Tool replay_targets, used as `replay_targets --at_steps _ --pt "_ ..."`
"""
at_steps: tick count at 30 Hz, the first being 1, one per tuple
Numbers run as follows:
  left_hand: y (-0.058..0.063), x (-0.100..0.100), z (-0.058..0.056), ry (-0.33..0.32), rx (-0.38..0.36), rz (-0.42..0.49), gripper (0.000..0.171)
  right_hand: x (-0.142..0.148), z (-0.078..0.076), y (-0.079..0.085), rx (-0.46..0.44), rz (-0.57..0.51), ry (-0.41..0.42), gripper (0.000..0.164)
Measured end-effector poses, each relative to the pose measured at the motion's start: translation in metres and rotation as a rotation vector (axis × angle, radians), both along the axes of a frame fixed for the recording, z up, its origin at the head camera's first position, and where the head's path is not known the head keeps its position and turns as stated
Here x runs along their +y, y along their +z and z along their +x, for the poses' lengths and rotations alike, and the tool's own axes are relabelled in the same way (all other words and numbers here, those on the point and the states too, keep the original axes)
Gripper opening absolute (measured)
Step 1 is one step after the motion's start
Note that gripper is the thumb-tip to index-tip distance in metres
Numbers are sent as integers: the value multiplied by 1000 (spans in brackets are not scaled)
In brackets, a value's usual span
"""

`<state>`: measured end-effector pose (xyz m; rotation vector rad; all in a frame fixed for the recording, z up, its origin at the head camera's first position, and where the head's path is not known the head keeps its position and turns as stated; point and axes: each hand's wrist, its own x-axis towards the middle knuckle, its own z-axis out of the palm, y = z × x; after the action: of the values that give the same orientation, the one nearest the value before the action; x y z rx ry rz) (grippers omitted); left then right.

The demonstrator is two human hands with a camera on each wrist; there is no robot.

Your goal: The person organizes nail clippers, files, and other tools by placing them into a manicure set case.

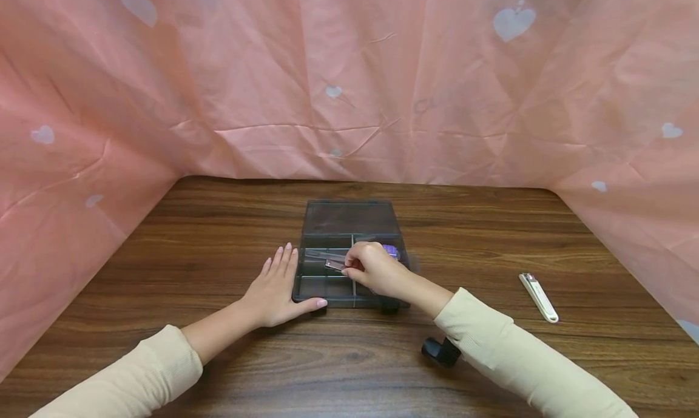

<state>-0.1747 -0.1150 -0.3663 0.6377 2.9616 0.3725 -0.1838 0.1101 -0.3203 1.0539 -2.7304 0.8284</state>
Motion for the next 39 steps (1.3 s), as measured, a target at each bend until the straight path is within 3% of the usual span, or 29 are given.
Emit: replay_targets --at_steps 15,29,34,39 --pt "0 1 0 -11 14 -2 111 -26 -12 -4 47 242 72 17" --pt "0 0 1 -4 10 6 111 -35 -12 -6 232 432 79 11" --pt "-1 0 1 -4 13 14 111 -34 -12 -8 235 424 55 12" --pt "-1 0 0 -3 16 17 112 -26 -12 -6 230 326 39 14"
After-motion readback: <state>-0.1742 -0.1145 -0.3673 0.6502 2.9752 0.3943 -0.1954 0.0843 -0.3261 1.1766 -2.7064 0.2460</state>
